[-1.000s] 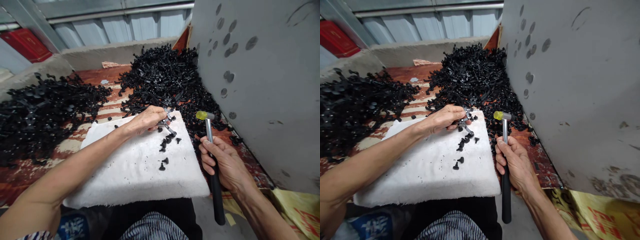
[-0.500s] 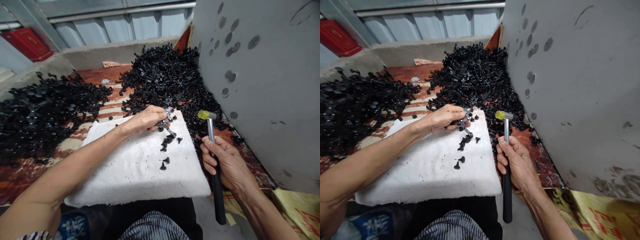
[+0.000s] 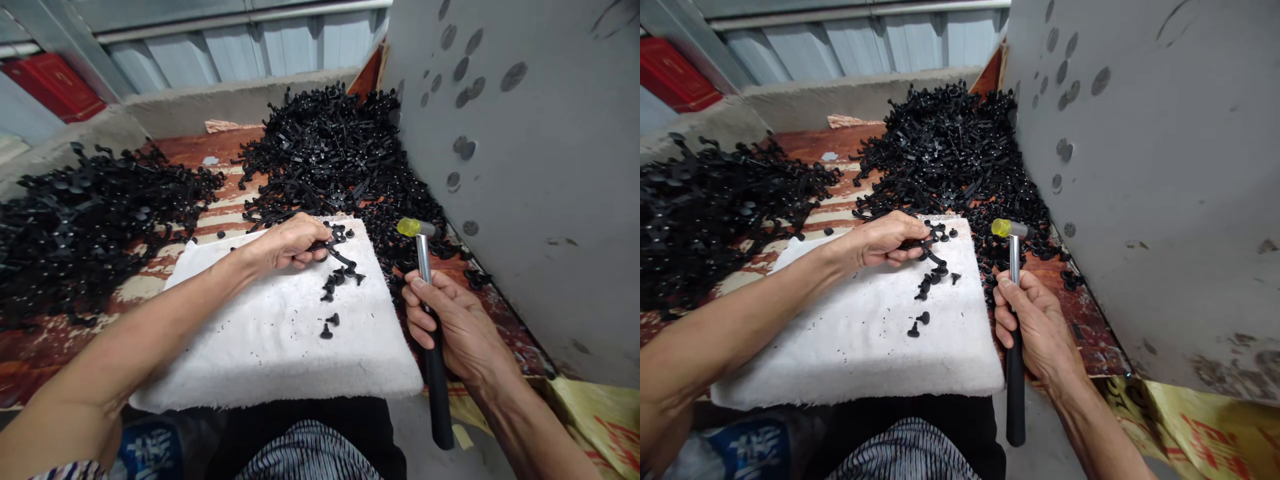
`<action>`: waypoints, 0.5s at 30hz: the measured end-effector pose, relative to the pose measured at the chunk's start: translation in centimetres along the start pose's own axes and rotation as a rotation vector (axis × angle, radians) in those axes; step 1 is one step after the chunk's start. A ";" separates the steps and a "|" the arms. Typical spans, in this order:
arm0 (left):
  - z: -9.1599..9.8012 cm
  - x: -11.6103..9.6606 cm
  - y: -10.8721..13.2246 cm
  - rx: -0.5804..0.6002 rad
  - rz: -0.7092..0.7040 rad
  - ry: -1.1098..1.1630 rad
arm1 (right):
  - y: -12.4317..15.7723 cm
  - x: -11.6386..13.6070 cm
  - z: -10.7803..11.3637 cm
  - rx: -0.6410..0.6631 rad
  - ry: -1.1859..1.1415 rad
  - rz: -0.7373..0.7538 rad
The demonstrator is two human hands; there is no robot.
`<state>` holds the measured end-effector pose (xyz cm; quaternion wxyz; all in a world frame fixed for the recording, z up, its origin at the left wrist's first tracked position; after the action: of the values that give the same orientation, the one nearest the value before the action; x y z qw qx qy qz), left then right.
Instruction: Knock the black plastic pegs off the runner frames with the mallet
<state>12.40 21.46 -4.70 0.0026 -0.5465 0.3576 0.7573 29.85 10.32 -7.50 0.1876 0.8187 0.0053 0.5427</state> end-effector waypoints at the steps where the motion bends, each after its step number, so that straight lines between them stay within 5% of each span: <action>1: 0.0 0.0 0.0 0.002 0.002 0.006 | 0.0 0.0 0.0 0.003 0.000 0.001; 15: -0.3 0.2 -0.2 0.019 0.024 0.043 | -0.1 -0.2 0.0 -0.013 -0.016 -0.026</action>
<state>12.62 21.35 -4.99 -0.0087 -0.5583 0.3713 0.7418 29.81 10.33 -7.72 0.1998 0.8216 0.0108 0.5338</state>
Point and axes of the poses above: each hand's wrist, its own y-axis away from the middle knuckle, its own z-axis out of the back of the hand, x = y × z, the point moved 10 cm from there along -y, towards the middle knuckle, and after that the axes turned 1 degree about -y, right-handed, at the moved point
